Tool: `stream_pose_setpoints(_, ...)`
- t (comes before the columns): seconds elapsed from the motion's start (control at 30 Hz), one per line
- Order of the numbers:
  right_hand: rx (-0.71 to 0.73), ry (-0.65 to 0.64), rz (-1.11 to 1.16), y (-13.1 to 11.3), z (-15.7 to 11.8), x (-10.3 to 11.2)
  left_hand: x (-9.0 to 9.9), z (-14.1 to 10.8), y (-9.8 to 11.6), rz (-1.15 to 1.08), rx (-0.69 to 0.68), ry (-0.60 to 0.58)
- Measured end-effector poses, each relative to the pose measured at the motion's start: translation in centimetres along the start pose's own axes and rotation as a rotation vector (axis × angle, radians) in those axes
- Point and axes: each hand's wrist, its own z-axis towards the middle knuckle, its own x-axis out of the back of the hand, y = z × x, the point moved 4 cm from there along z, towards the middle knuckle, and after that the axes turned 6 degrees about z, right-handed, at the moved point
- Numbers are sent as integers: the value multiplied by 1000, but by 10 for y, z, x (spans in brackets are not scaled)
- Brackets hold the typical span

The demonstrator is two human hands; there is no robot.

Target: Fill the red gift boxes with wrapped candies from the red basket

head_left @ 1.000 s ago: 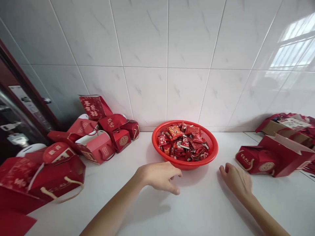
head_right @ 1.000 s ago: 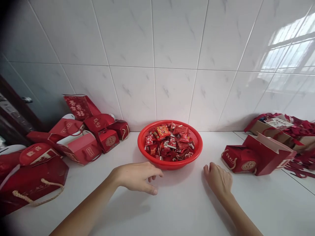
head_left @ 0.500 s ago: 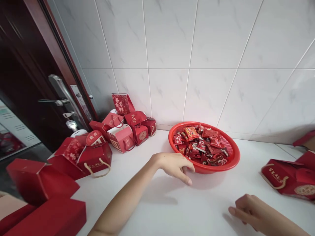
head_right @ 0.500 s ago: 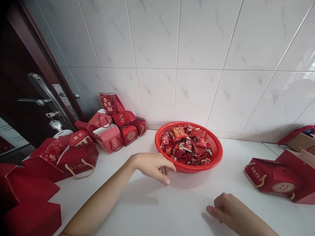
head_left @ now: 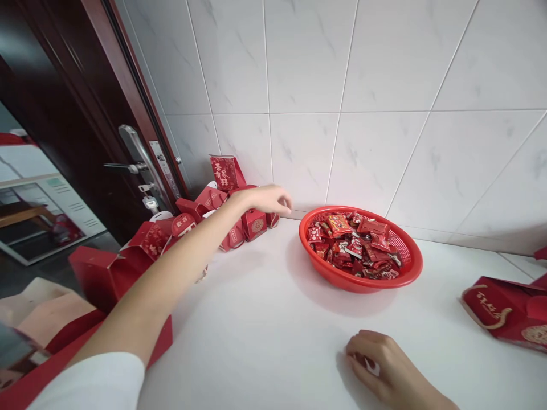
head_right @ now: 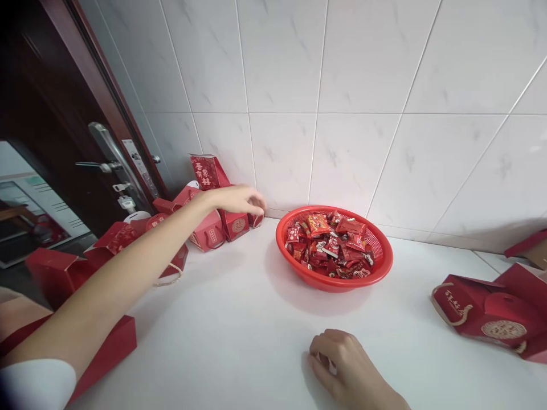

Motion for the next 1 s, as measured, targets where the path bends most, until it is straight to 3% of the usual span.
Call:
stream_pose_setpoints(0.13,67,70,-151,4,6,1,0,20,-58,53,198,155)
stream_pose_setpoints(0.23,80,103,-193,7,10,-2,-9,36,-76,83,288,182)
stream_pose_setpoints(0.5,16,140,-112,9,19,-3,-21,70,-71,182,408,84)
stream_pose_setpoints(0.67,-55,148,-41,8,21,-2,-23,78,-72,249,398,42)
stream_pose_setpoints(1.0,-94,156,76,13,22,-2,-15,70,-76,324,314,200)
